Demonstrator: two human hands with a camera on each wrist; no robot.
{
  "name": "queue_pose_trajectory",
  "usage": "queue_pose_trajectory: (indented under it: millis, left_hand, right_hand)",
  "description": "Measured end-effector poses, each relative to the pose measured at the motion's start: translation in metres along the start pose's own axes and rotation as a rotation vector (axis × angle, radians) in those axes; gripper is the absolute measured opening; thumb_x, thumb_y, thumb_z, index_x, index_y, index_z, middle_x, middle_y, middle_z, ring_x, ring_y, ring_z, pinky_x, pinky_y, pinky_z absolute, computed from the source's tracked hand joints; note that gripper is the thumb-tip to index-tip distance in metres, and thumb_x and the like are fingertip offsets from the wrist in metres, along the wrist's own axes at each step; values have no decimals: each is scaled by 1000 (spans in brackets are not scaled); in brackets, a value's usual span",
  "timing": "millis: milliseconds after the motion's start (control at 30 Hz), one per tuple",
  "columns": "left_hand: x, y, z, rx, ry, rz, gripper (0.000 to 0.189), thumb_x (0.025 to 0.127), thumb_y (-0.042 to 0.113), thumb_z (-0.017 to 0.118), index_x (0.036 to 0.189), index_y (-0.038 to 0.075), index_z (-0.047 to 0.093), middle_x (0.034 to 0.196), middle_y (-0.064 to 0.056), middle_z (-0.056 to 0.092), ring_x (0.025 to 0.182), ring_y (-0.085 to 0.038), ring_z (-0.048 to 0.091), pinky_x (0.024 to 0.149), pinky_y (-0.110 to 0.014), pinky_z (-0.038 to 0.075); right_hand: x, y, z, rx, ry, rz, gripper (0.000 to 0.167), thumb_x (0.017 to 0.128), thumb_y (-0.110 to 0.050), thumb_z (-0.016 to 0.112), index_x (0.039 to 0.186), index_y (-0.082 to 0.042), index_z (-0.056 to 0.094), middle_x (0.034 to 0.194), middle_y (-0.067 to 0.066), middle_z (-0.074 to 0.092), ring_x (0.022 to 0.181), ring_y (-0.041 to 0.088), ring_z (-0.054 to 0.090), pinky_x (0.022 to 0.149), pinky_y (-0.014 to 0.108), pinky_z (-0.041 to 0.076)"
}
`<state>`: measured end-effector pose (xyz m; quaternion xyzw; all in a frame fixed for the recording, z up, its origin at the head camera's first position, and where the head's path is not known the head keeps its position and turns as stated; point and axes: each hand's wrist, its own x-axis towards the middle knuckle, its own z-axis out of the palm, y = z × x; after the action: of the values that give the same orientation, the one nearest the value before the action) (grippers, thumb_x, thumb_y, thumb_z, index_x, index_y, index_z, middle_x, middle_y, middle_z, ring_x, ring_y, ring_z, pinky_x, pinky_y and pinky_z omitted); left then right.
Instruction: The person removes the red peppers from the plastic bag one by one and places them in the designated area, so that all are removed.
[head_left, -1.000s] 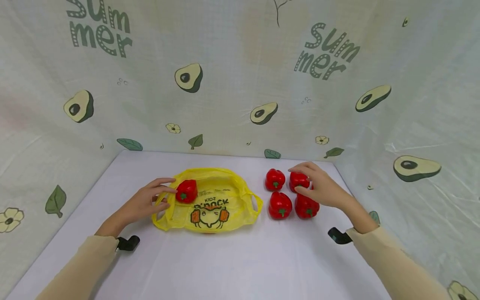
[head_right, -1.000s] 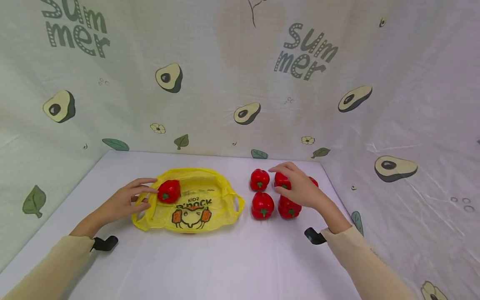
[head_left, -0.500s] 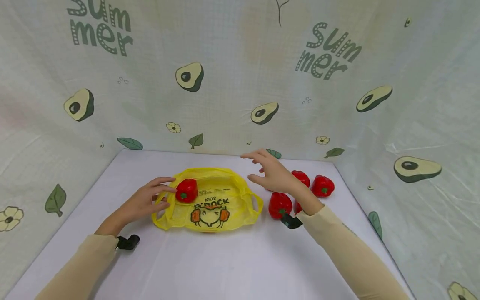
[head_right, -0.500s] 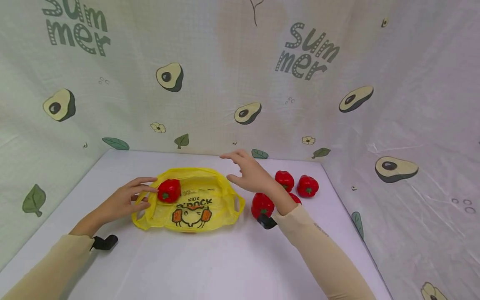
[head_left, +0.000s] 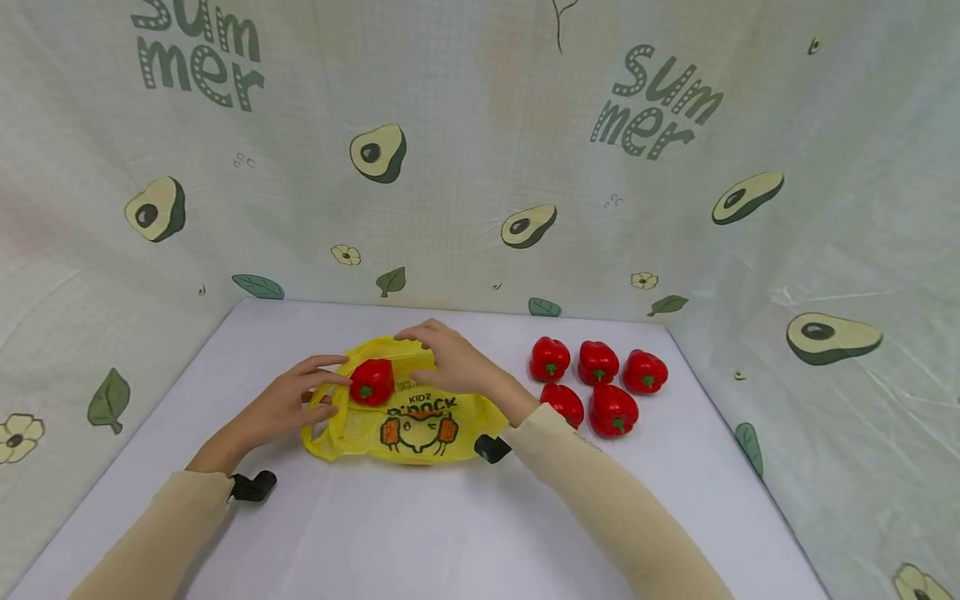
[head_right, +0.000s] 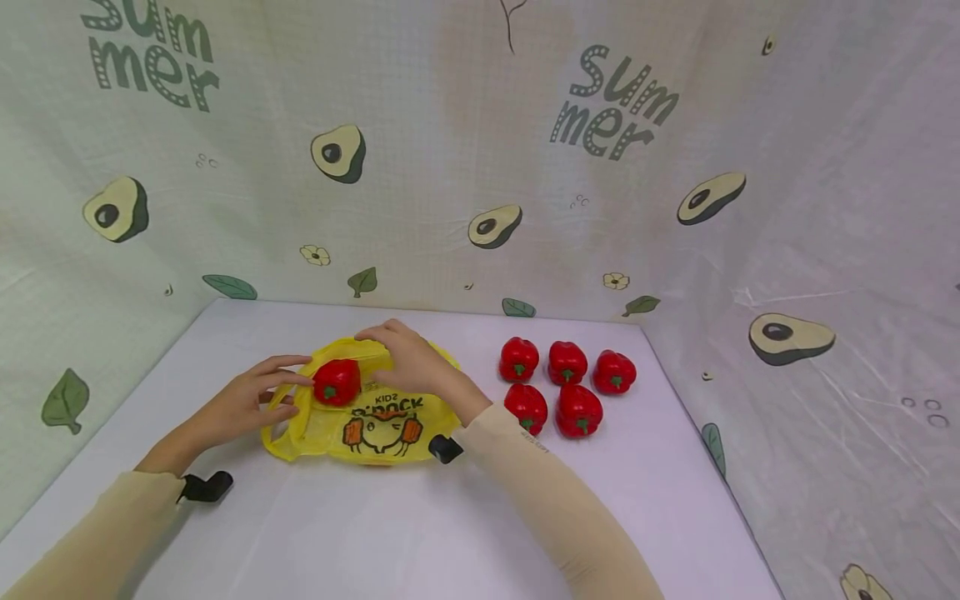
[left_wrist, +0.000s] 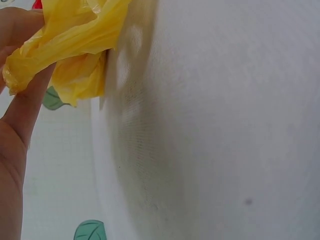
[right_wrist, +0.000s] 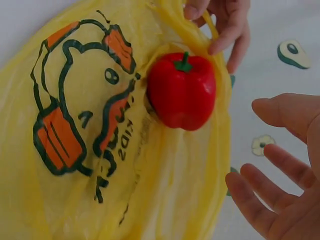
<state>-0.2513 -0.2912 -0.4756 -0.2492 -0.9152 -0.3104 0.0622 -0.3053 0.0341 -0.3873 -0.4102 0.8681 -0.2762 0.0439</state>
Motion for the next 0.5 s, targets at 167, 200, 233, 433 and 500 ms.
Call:
queue_pose_trajectory:
  millis: [167, 200, 233, 433, 500]
  left_hand:
    - [-1, -2, 1, 0, -5, 2, 40, 93, 13, 84, 131, 21, 74, 161, -8, 47, 102, -16, 60, 82, -30, 56]
    - [-1, -2, 0, -1, -4, 5, 40, 93, 13, 83, 131, 21, 73, 161, -8, 47, 101, -16, 60, 82, -30, 56]
    - [-1, -2, 0, -2, -2, 9, 41, 93, 12, 84, 131, 21, 73, 161, -8, 47, 100, -16, 60, 82, -30, 56]
    - [-1, -1, 0, -7, 17, 50, 41, 91, 8, 84, 129, 18, 74, 160, -9, 48, 96, -13, 60, 80, -31, 56]
    - [-1, -1, 0, -6, 17, 52, 40, 91, 8, 84, 129, 17, 74, 160, -8, 48, 94, -12, 59, 80, -30, 55]
  right_hand:
    - [16, -4, 26, -6, -42, 7, 58, 100, -13, 74, 154, -14, 54, 151, 12, 53, 134, 29, 56, 112, 36, 49]
    - [19, -5, 29, -7, -52, 11, 58, 100, -13, 74, 154, -15, 54, 151, 11, 53, 135, 28, 56, 113, 36, 48]
    - [21, -6, 33, -11, -59, 15, 58, 100, -14, 74, 155, -16, 54, 152, 10, 53, 136, 27, 55, 113, 35, 48]
    - [32, -11, 50, -72, -78, 67, 57, 100, -20, 75, 153, -21, 56, 155, 5, 50, 131, 19, 57, 109, 30, 50]
    - [35, -11, 55, -95, -72, 85, 57, 100, -21, 76, 153, -22, 56, 154, 6, 50, 127, 18, 58, 107, 28, 51]
